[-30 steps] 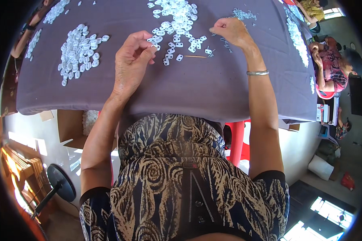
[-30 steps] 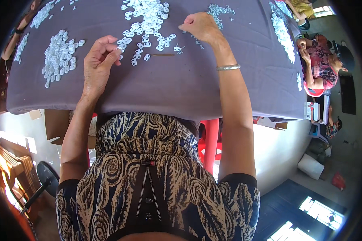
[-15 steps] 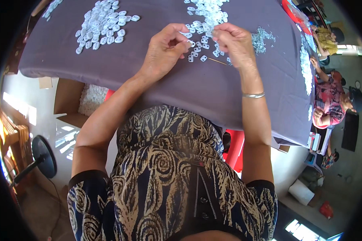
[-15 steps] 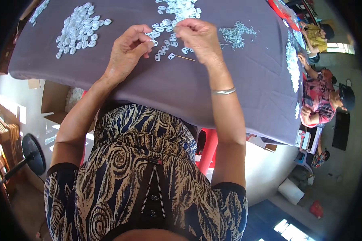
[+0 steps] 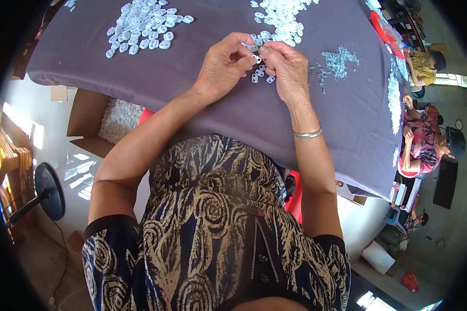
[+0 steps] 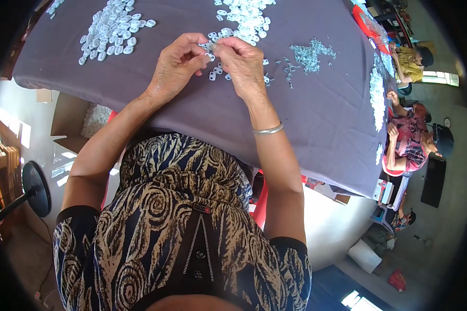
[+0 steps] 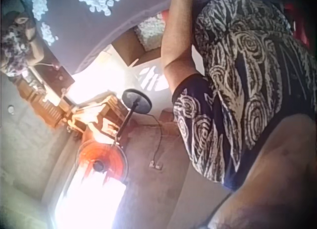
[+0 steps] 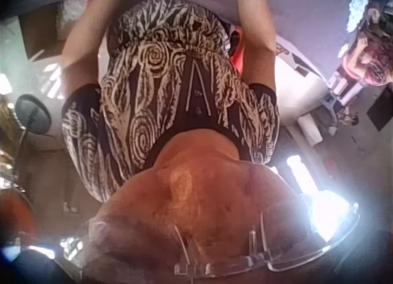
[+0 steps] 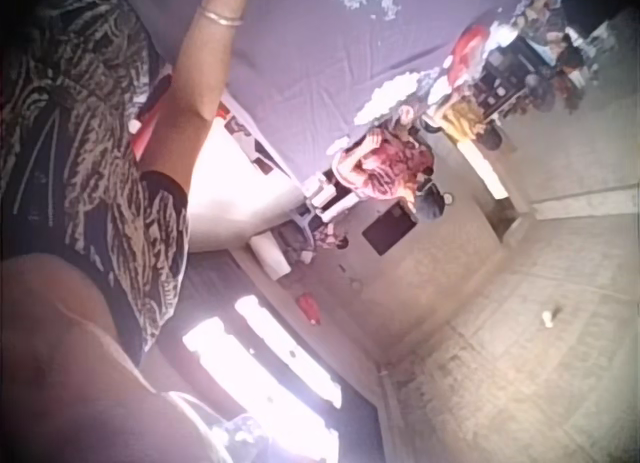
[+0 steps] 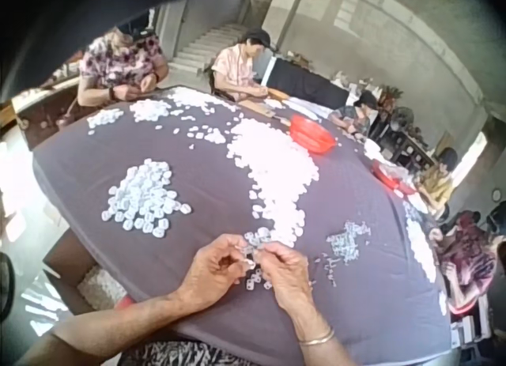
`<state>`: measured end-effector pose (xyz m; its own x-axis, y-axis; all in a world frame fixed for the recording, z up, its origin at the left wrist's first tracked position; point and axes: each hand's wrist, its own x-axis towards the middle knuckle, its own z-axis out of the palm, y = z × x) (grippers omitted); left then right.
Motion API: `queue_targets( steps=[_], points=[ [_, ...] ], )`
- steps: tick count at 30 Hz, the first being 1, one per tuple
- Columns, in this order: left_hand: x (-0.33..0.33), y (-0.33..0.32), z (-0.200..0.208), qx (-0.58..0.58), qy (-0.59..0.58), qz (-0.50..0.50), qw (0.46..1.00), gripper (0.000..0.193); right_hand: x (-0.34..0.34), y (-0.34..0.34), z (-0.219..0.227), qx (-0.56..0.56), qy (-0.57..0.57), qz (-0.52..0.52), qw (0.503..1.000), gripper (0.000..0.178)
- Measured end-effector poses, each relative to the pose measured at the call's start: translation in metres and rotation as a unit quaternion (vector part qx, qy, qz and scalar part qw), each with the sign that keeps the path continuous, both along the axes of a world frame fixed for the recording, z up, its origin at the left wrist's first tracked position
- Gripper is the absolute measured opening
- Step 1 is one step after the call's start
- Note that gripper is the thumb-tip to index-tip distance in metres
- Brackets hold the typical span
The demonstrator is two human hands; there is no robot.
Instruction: The person is using a thin needle-like tool to process or assemble small white plastic components on a table in a workshop environment.
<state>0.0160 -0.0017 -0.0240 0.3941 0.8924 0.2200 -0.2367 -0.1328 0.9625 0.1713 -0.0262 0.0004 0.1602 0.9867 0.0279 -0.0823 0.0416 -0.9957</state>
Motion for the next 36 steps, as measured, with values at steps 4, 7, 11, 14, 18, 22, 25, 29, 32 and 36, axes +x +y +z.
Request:
queue_targets(
  steps=[4,7,11,14,18,22,25,29,32,36],
  points=[
    [-0.001,0.000,-0.001,0.005,0.007,0.006,1.000,0.023,-0.004,-0.002,0.000,-0.003,-0.014,0.003,1.000,0.009],
    [0.000,0.000,-0.002,0.010,0.007,0.007,1.000,0.023,-0.006,-0.003,0.001,-0.005,-0.008,0.003,1.000,0.008],
    [0.000,-0.001,-0.001,0.009,0.000,0.004,1.000,0.023,-0.006,-0.004,0.000,-0.004,-0.017,0.000,1.000,0.008],
    [0.000,0.000,-0.002,0.003,0.000,0.012,1.000,0.023,-0.005,-0.003,-0.002,0.013,-0.008,0.002,1.000,0.008],
    [0.000,0.001,-0.004,0.014,0.001,0.019,1.000,0.024,-0.007,-0.003,-0.003,0.013,-0.037,-0.011,0.999,0.008],
    [0.001,-0.001,-0.002,0.000,0.000,0.023,1.000,0.024,-0.008,-0.004,-0.002,0.017,-0.063,-0.005,0.998,0.007],
    [0.001,-0.001,-0.003,0.002,-0.002,0.025,1.000,0.025,-0.010,-0.005,0.000,0.012,-0.072,-0.009,0.997,0.007],
    [0.001,-0.002,-0.003,0.000,0.006,0.033,0.999,0.025,-0.011,-0.006,-0.001,0.014,-0.120,-0.001,0.993,0.008],
    [0.001,-0.002,-0.004,0.003,0.005,0.036,0.999,0.026,-0.013,-0.006,0.002,0.012,-0.132,0.012,0.991,0.008],
    [0.002,-0.001,-0.004,0.002,0.004,0.044,0.999,0.027,-0.015,-0.006,0.001,0.019,-0.151,0.007,0.988,0.008]
  ],
)
